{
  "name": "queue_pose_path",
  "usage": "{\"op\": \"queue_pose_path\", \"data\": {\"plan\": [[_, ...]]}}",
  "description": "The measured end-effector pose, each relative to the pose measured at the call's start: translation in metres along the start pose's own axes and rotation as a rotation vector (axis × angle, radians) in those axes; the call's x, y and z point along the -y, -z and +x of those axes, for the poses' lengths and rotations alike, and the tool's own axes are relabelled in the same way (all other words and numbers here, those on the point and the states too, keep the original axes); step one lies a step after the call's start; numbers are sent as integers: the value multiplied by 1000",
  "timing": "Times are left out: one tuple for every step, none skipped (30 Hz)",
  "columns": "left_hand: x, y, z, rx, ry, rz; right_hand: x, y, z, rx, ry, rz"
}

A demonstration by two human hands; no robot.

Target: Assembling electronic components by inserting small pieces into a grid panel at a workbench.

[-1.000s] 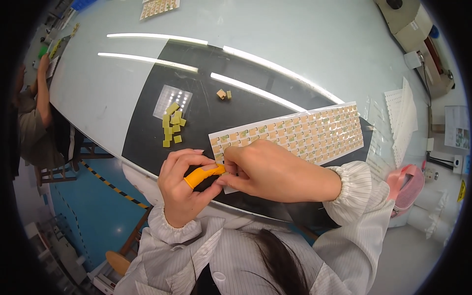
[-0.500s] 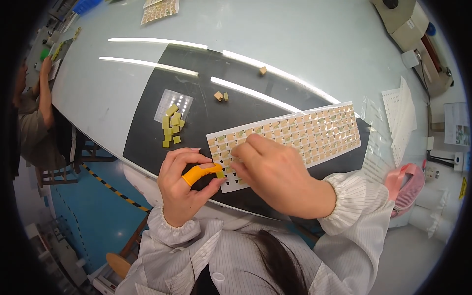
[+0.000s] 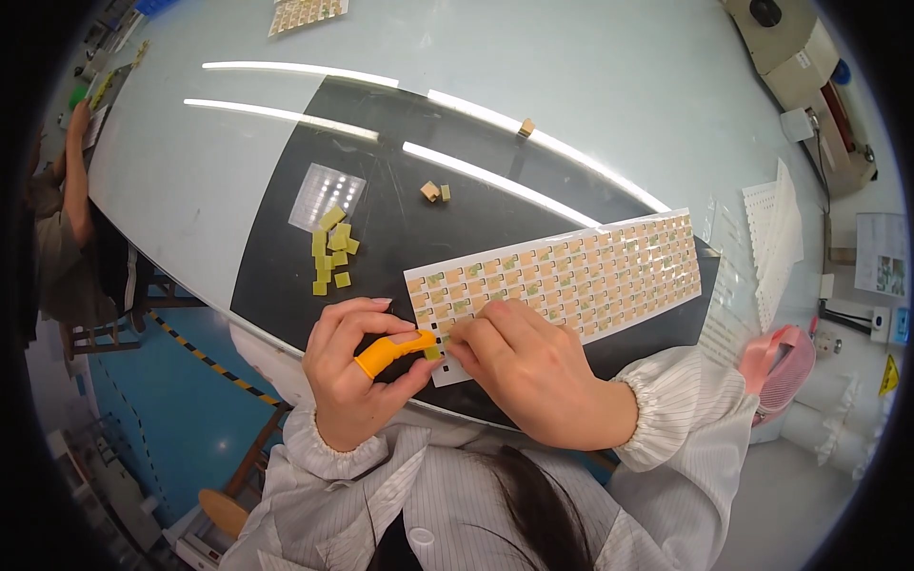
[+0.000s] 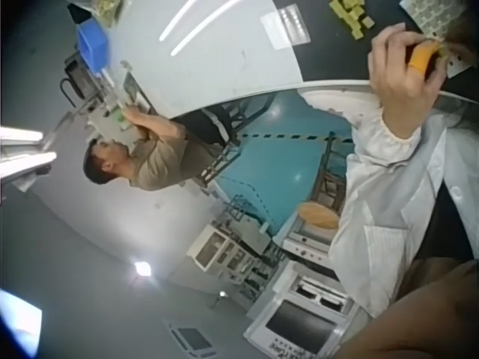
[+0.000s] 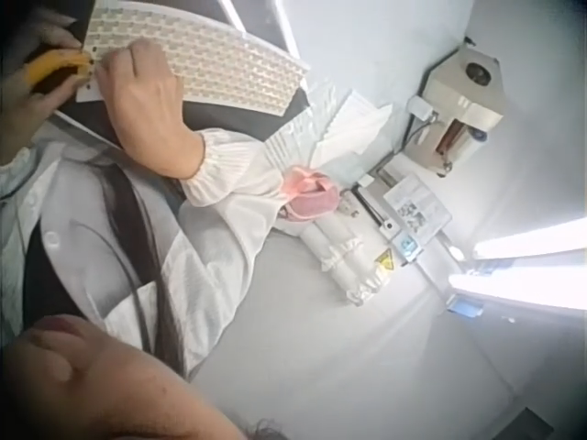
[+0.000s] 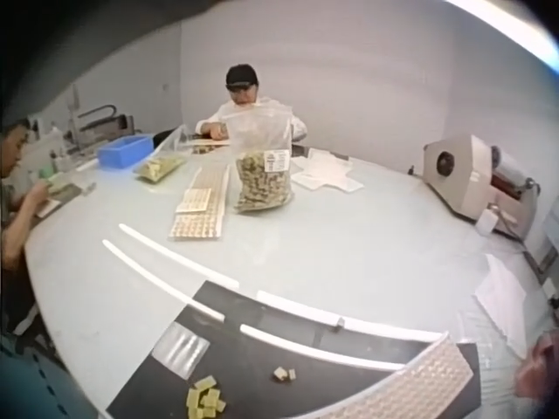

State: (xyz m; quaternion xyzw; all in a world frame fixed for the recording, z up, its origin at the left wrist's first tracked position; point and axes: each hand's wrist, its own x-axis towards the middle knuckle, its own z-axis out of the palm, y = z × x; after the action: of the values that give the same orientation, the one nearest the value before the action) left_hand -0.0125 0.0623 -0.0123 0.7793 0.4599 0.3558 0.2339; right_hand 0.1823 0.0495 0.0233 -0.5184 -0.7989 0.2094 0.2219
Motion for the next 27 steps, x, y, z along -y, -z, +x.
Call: {"op": "queue_pose_path", "data": {"plan": [[0, 0, 0, -2, 1, -1, 0, 0, 0, 1, 1, -1], [0, 0, 0, -1, -2, 0, 0, 0, 0, 6, 4, -7], [1, 0, 0, 1, -6, 1, 0, 0, 1, 10, 8, -13], [0, 0, 0, 1, -5, -1, 0, 1, 1, 12, 7, -14], [0, 0, 1, -1, -5, -5, 0, 3, 1, 35, -26, -6], [0, 0, 1, -3, -6, -10, 0, 4, 2, 58, -58, 2], [0, 0, 1, -3, -3, -9, -1, 6, 3, 60, -57, 3], [1, 0, 0, -1, -3, -7, -1, 7, 5, 92, -87, 45], [1, 0, 0, 2, -3, -6, -1, 8, 7, 124, -118, 86], [1, 0, 0, 2, -1, -6, -3, 9, 8, 126, -118, 87], [1, 0, 0, 4, 1, -8, -4, 9, 9, 140, -140, 132], [2, 0, 0, 7, 3, -10, -5, 9, 10, 153, -163, 176], [2, 0, 0, 7, 6, -9, -6, 12, 13, 156, -162, 178], [2, 0, 0, 8, 6, -10, -6, 17, 16, 216, -211, 247], [2, 1, 0, 10, 5, -11, -6, 21, 20, 276, -261, 315], [3, 0, -1, 10, 9, -9, -8, 26, 25, 279, -260, 317], [4, 0, -2, 10, 4, -13, -10, 30, 32, 373, -395, 482], [4, 0, -3, 11, -2, -16, -12, 31, 36, 466, -531, 648], [5, 0, -2, 13, -2, -20, -14, 31, 39, 465, -535, 647], [5, 0, -1, 14, -12, -19, -16, 29, 41, 517, -566, 705], [5, 0, -1, 15, -22, -18, -17, 28, 43, 568, -597, 763], [5, 0, -1, 17, -20, -19, -17, 27, 46, 570, -599, 764], [5, 0, -1, 13, -20, -14, -16, 27, 48, 623, -590, 762], [5, 0, -1, 9, -19, -8, -17, 27, 49, 676, -581, 760], [6, 0, -1, 11, -19, -10, -17, 26, 49, 676, -584, 760], [6, 0, -1, 8, -23, -15, -18, 26, 49, 676, -591, 775], [6, 0, -1, 4, -27, -19, -19, 25, 48, 676, -599, 790]]}}
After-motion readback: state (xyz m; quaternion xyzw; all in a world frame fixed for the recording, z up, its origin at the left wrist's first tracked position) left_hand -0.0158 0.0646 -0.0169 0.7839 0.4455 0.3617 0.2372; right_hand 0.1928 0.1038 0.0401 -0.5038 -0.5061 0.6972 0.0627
